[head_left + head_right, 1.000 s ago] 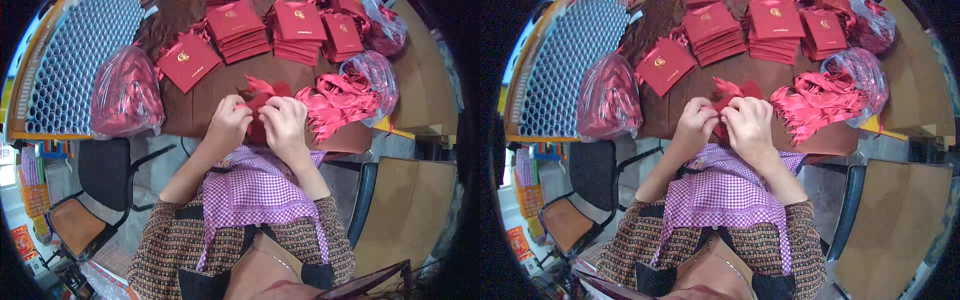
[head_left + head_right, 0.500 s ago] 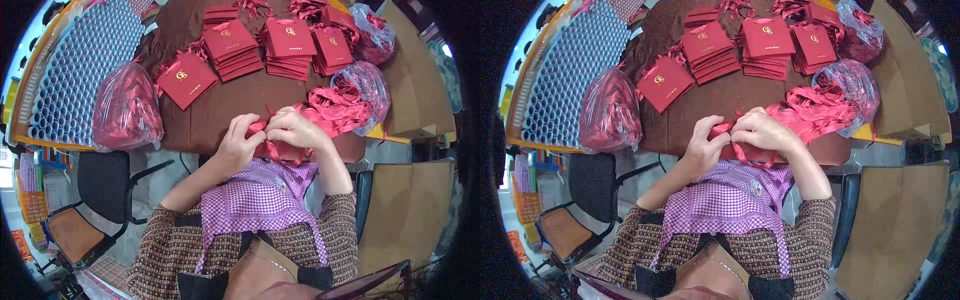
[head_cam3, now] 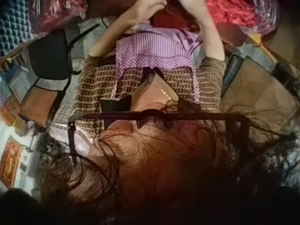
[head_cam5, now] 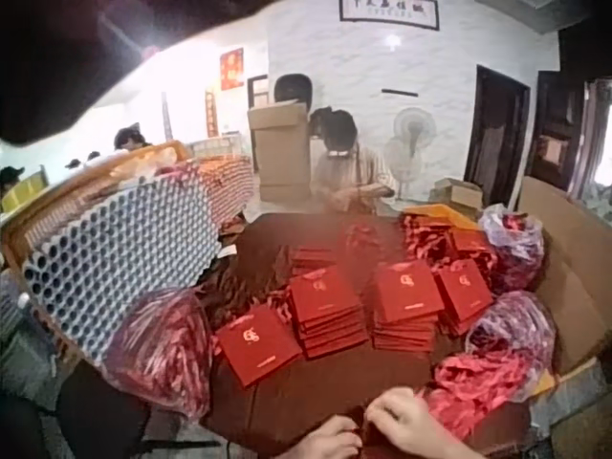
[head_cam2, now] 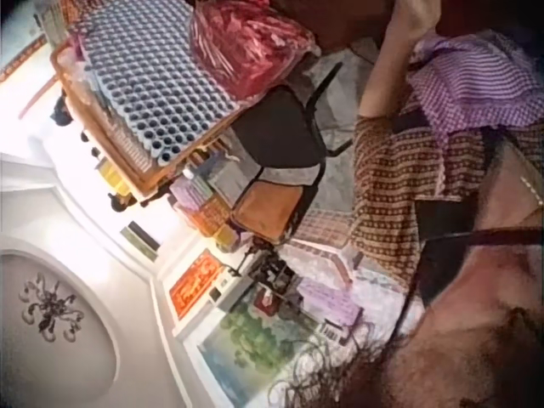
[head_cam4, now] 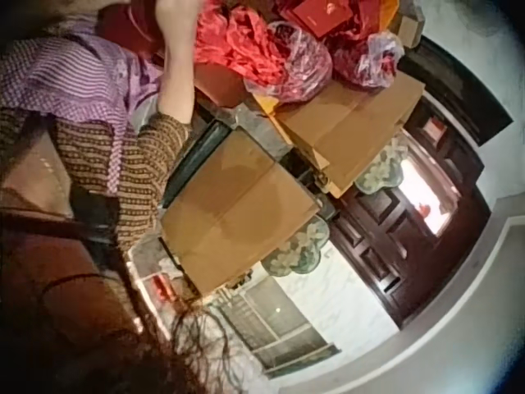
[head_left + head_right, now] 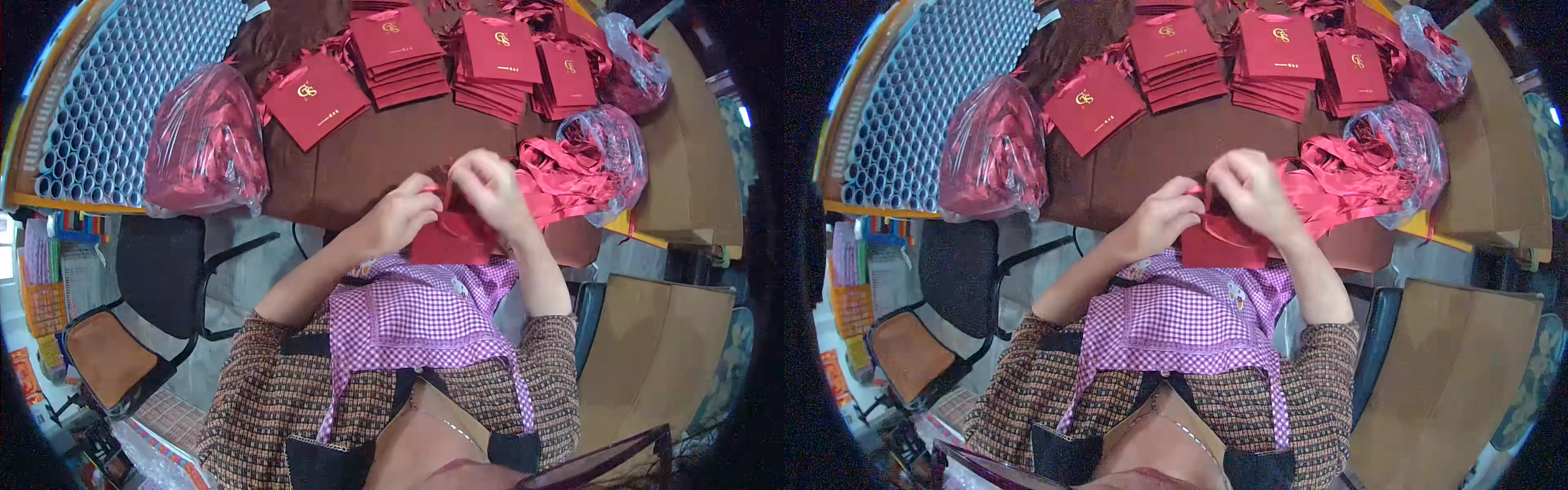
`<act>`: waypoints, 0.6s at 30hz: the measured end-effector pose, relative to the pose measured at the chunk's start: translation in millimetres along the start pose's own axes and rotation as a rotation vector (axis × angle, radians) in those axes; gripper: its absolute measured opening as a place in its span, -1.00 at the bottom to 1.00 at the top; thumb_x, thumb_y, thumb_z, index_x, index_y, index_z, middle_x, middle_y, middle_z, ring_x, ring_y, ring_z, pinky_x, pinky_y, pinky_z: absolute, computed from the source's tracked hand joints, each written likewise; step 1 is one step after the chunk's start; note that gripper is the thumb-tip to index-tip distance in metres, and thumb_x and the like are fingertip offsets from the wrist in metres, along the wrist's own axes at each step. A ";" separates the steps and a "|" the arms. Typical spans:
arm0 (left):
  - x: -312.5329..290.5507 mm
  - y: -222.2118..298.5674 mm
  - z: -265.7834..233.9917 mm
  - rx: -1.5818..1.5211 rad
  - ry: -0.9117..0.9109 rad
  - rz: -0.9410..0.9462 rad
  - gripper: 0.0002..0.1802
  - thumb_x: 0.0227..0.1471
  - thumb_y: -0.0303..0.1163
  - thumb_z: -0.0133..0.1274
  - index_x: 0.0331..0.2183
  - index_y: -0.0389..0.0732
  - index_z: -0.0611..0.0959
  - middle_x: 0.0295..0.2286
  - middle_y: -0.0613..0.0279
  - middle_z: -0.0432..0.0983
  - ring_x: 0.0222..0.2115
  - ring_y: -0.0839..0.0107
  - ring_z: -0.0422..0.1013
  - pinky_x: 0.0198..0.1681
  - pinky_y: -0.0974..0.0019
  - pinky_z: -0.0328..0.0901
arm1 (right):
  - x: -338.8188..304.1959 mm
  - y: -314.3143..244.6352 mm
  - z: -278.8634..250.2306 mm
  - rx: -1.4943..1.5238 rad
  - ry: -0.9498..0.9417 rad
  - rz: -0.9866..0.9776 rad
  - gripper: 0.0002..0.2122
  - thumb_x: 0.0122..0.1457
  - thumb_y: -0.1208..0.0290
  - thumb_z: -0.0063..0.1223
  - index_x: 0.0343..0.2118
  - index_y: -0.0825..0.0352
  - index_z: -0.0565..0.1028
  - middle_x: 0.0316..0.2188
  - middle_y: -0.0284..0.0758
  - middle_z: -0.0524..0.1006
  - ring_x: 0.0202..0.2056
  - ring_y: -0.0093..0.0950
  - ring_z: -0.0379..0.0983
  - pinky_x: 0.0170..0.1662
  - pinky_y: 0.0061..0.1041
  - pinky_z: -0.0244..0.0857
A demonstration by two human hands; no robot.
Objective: The person attaches ribbon handles to red pouches by threading ribbon strips through the slots and tying them by hand.
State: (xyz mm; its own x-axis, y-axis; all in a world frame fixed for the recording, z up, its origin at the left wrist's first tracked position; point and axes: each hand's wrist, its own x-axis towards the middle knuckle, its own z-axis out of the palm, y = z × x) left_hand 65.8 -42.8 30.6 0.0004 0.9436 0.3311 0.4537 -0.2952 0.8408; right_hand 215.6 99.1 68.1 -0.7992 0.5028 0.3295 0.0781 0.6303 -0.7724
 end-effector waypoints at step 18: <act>-15.5 -28.0 -64.5 -0.267 0.472 -0.269 -0.55 -0.02 -0.64 0.01 -0.02 -0.32 0.47 -0.15 0.25 0.43 -0.17 0.53 0.35 -0.05 0.46 0.26 | 26.8 27.2 -13.5 0.468 0.296 0.338 -0.83 0.22 0.43 -0.01 -0.23 0.42 0.52 -0.41 -0.44 0.51 -0.34 -0.68 0.38 -0.20 -0.69 0.22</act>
State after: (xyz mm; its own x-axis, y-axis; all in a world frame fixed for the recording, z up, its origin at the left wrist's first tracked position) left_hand -4.4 -58.8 29.6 -0.5063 0.8402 0.1945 0.1440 -0.1400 0.9796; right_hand 204.4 137.7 63.2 -0.5725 0.8124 0.1107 -0.0246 0.1179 -0.9927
